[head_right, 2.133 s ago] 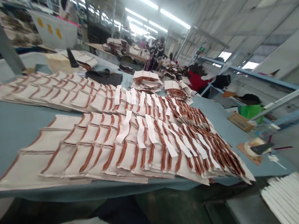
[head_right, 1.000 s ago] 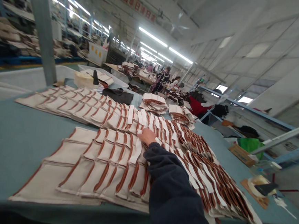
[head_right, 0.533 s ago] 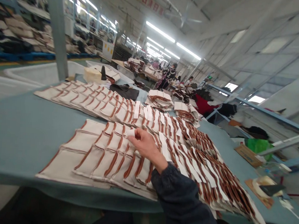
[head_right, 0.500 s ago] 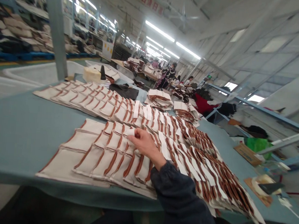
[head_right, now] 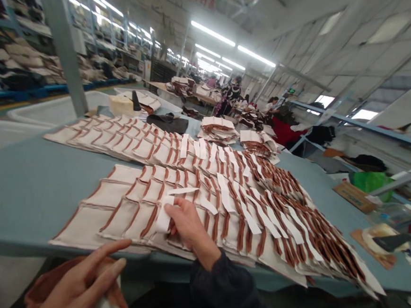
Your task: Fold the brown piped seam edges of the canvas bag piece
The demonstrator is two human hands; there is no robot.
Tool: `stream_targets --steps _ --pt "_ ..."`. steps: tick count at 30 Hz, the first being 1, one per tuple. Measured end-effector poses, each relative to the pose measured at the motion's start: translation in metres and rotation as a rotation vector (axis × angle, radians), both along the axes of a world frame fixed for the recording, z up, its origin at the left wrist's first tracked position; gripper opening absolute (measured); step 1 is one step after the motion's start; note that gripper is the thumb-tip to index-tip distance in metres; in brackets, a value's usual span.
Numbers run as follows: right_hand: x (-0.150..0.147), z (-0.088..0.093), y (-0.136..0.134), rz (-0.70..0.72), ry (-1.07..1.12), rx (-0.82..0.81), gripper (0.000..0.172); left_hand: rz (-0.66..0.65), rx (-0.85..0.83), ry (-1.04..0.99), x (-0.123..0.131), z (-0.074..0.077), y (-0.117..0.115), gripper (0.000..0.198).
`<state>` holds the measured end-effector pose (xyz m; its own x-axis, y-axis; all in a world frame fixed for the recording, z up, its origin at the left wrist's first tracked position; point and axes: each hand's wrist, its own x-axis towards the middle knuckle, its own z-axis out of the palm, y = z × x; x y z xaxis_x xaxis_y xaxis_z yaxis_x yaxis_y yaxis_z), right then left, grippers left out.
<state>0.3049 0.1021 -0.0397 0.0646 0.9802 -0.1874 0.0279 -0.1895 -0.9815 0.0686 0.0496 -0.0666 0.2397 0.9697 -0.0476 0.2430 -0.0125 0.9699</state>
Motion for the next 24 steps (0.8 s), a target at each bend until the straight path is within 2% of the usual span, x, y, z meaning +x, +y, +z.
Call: stream_targets --steps 3,9,13,17,19,21,22,24 --pt "-0.006 -0.004 -0.014 0.06 0.022 -0.019 0.054 -0.079 -0.099 -0.067 0.022 0.008 0.016 0.051" --pt "-0.014 -0.004 -0.032 0.117 0.056 -0.02 0.068 -0.169 -0.275 -0.248 0.054 0.007 0.044 0.039" --pt "-0.015 -0.003 -0.043 0.139 -0.152 -0.062 0.068 -0.202 -0.416 -0.324 0.058 0.009 0.049 0.033" --pt "-0.016 -0.004 -0.049 0.154 -0.318 -0.041 0.068 -0.141 -0.412 -0.305 0.058 0.012 0.045 0.033" --pt "-0.014 -0.006 -0.049 0.171 -0.28 -0.011 0.073 -0.151 -0.419 -0.299 0.057 0.013 0.043 0.033" --pt "-0.008 -0.007 -0.048 0.202 -0.142 -0.053 0.079 -0.152 -0.425 -0.304 0.054 0.012 0.043 0.034" --pt "-0.004 -0.006 -0.048 0.203 -0.078 -0.087 0.077 -0.146 -0.43 -0.301 0.052 0.011 0.044 0.035" --pt "0.007 -0.001 -0.048 0.151 -0.057 -0.129 0.059 -0.118 -0.45 -0.278 0.048 0.008 0.046 0.037"
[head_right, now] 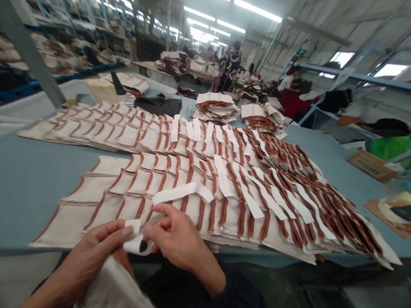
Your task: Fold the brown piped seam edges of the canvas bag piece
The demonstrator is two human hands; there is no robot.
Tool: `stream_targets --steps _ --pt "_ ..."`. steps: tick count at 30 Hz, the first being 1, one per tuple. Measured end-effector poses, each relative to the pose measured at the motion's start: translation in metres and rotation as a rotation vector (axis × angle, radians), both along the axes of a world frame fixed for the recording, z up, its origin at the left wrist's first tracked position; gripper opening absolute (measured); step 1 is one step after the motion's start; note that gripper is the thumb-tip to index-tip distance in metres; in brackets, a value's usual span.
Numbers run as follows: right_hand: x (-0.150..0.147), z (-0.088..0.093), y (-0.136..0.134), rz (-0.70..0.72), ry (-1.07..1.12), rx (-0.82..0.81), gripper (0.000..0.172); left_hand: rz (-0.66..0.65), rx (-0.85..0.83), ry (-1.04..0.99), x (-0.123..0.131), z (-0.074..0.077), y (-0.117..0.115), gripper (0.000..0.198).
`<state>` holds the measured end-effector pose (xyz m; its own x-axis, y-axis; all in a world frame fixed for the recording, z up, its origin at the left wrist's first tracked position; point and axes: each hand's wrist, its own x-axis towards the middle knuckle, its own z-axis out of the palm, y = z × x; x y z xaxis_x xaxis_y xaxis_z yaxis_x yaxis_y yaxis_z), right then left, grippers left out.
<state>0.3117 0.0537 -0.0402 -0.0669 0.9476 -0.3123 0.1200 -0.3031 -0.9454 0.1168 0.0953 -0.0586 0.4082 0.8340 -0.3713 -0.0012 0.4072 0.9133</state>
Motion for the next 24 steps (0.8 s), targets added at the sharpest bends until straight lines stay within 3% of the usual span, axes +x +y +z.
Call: stream_targets --steps 3,7,10,12,15,22,24 --pt "0.02 0.016 -0.001 -0.107 -0.285 0.104 0.023 0.038 -0.03 0.05 -0.002 -0.006 0.002 0.041" --pt "0.041 0.035 0.009 -0.248 -0.904 0.455 0.021 0.061 -0.004 0.06 0.0 -0.009 0.0 0.046" --pt "0.047 0.034 0.03 -0.059 -1.196 0.62 0.021 0.07 0.007 0.056 0.001 -0.009 -0.002 0.046" --pt "0.046 0.026 0.045 0.072 -1.245 0.613 0.023 0.067 0.017 0.054 -0.002 -0.009 -0.002 0.047" --pt "0.042 0.011 0.061 0.13 -1.252 0.577 0.016 0.061 -0.004 0.029 -0.011 -0.008 -0.004 0.048" --pt "0.043 -0.012 0.068 0.084 -1.153 0.565 0.013 0.231 -0.176 -0.001 -0.057 0.011 -0.045 0.048" --pt "0.048 -0.014 0.069 0.052 -1.096 0.576 0.019 0.269 -0.142 0.049 -0.072 0.012 -0.059 0.048"
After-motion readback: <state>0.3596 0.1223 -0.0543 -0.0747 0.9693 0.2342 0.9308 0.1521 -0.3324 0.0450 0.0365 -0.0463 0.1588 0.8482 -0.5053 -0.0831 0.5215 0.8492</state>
